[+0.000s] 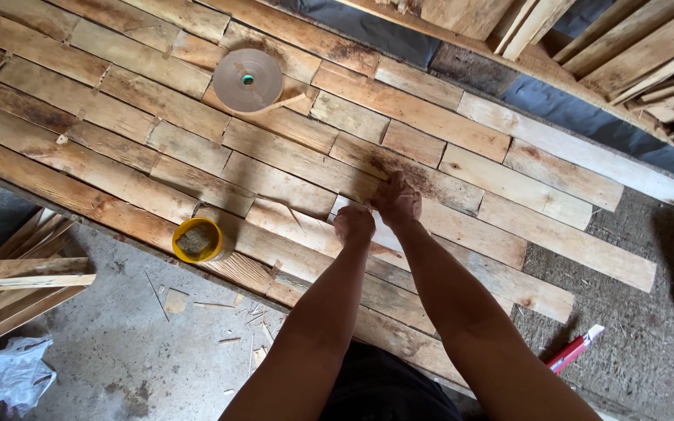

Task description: Trimming the edges of thin wood slats with a utility knife and arranging them on a panel.

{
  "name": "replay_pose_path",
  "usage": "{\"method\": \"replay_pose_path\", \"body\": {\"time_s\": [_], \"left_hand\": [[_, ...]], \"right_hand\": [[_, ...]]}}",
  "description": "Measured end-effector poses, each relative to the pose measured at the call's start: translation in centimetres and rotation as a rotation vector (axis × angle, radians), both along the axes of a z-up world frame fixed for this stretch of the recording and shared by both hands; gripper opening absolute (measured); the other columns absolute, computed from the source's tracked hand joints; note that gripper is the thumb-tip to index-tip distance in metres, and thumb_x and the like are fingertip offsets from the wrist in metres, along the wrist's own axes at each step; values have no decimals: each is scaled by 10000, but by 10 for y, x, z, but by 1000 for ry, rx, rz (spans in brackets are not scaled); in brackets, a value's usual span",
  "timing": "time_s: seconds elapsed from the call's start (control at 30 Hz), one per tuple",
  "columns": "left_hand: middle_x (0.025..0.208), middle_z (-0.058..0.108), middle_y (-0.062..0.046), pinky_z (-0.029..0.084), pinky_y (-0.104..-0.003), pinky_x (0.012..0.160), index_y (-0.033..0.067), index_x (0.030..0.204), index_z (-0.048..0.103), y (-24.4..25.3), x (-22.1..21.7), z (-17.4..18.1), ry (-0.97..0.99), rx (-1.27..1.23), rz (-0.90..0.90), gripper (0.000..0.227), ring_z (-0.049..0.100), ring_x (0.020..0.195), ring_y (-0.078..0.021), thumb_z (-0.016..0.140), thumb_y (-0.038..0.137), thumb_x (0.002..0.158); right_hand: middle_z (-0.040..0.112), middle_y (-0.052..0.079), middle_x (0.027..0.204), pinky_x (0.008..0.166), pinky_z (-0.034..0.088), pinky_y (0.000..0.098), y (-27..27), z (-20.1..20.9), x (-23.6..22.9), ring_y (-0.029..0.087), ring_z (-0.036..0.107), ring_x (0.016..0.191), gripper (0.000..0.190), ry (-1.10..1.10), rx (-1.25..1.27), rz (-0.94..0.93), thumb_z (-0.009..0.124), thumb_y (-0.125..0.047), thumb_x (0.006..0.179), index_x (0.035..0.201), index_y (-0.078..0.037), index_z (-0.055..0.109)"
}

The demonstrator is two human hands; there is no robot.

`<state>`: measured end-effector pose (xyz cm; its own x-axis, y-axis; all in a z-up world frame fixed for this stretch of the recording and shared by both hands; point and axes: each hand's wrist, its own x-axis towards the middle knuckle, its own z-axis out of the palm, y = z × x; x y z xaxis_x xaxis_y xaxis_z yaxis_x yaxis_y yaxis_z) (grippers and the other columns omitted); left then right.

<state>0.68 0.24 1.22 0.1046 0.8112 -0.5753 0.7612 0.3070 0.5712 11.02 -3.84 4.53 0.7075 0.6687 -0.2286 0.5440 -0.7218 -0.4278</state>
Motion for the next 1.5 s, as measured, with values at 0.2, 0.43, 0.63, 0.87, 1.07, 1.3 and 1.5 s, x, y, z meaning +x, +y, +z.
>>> {"method": "replay_pose_path", "body": {"time_s": [0.2,0.43,0.63,0.87,1.07,1.3,1.5], "left_hand": [[1110,699,-301,580,-472,913,-85,1065,656,0,6,-41,23,-2,34,463,700,1066,-404,689,341,884],[1104,717,-285,580,-475,920,-54,1018,727,1,3,2,20,-1,10,512,710,1058,-400,700,440,886],[1034,736,-271,614,-464,823,-58,979,707,-1,3,-8,54,106,-2,524,740,972,-383,735,450,851],[729,783,-203,626,-405,729,-11,723,757,5,-2,-4,-100,6,-111,289,776,692,-293,636,208,868],[600,675,-167,589,-419,523,-73,654,628,3,-10,30,-382,-210,228,341,719,532,-278,644,185,878],[694,669,-174,558,-392,469,-87,777,614,15,-2,-41,-555,-310,281,178,666,547,-250,766,1,804],[811,698,-208,619,-389,503,-89,832,669,25,-1,-103,-656,-436,277,20,694,620,-280,669,-82,851]], "right_hand": [[714,132,1058,855,505,488,-15,-65,24,345,688,1007,593,-41,183,72,840,-471,872,1222,-129,505],[671,137,1090,927,444,484,-13,11,1,344,634,1075,752,49,84,101,898,-466,704,1215,-118,470],[651,142,1158,968,402,513,-20,2,-5,362,584,1148,712,-19,163,87,883,-398,715,1230,-115,481],[671,154,1182,921,488,506,-38,3,4,366,629,1125,536,69,294,201,789,-244,849,1293,-113,518],[693,145,1168,874,600,407,-101,27,23,275,702,1019,554,185,486,99,728,-79,928,1431,-72,497],[603,153,1206,826,625,337,-319,15,48,268,627,1074,293,-471,367,-382,725,-28,1012,1286,-59,626],[489,277,1220,812,475,575,-442,15,49,431,498,1084,703,-381,-263,-807,817,-453,898,1370,-18,530]]}}
